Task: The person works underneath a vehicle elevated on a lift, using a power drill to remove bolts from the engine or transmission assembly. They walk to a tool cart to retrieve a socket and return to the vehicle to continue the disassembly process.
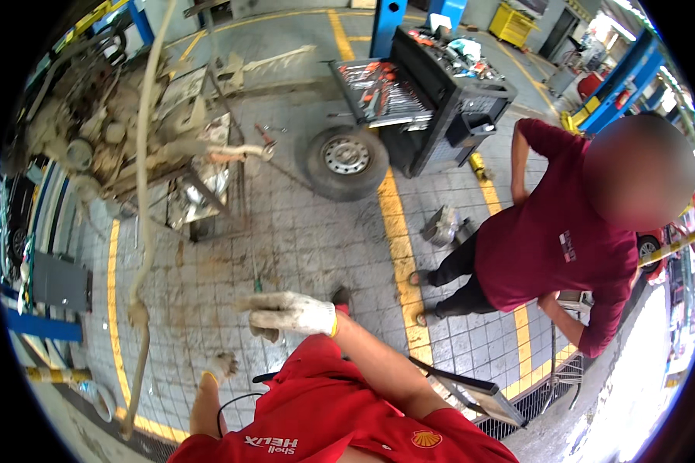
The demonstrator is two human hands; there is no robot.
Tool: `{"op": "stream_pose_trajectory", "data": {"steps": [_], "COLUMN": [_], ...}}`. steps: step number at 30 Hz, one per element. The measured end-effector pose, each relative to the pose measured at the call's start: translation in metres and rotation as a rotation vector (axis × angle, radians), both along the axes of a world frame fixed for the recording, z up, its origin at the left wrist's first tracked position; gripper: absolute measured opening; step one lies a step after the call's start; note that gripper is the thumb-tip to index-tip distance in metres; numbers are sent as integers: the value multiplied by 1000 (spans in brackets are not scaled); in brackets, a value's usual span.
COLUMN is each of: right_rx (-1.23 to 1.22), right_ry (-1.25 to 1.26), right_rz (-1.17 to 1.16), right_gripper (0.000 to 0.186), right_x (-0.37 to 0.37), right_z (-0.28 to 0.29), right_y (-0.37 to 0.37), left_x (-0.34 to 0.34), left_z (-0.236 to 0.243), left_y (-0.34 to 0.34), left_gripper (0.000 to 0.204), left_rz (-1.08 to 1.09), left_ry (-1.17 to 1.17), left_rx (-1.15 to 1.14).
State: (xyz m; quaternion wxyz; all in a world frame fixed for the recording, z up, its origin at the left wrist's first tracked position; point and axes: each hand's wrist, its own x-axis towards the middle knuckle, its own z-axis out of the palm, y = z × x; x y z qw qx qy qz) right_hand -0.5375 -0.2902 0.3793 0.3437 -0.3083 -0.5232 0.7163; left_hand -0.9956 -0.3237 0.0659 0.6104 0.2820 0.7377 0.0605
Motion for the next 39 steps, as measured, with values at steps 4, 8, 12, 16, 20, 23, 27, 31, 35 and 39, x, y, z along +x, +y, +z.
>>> {"op": "stream_pose_trajectory", "data": {"steps": [4, 8, 12, 16, 20, 23, 27, 31, 35, 39], "right_rx": [50, -541, -792, -1234, -1357, -1310, -1200, -967, -864, -880], "right_ry": [-642, -1215, -1042, -316, -163, -299, -116, -216, -118, -134], "right_rz": [-348, -187, -594, -1286, -1305, -1300, -1093, -1297, -1406, -1495], "right_gripper": [52, 39, 18, 15, 10, 13, 16, 16, 25, 24], "right_x": [102, 249, 345, 356, 372, 403, 503, 588, 641, 669], "right_z": [-183, -289, -344, -314, -314, -301, -360, -329, -296, -284], "right_y": [6, -65, -197, -213, -180, -126, -93, -3, 66, 79], "left_x": [118, 177, 239, 278, 338, 405, 480, 572, 605, 744], "left_z": [9, 35, 33, 24, 20, 39, 51, 94, 72, 146], "left_y": [61, 133, 201, 235, 273, 317, 385, 446, 517, 554], "left_gripper": [30, 28, 29, 27, 29, 33, 32, 36, 43, 41], "left_rz": [-197, -97, -118, -240, -305, -382, -460, -655, -1010, -1086], "left_ry": [-12, -51, -80, 3, 2, 98, 31, 67, 109, 140], "left_rx": [-10, 128, 146, 113, 16, 12, 23, 188, 310, 265]}}
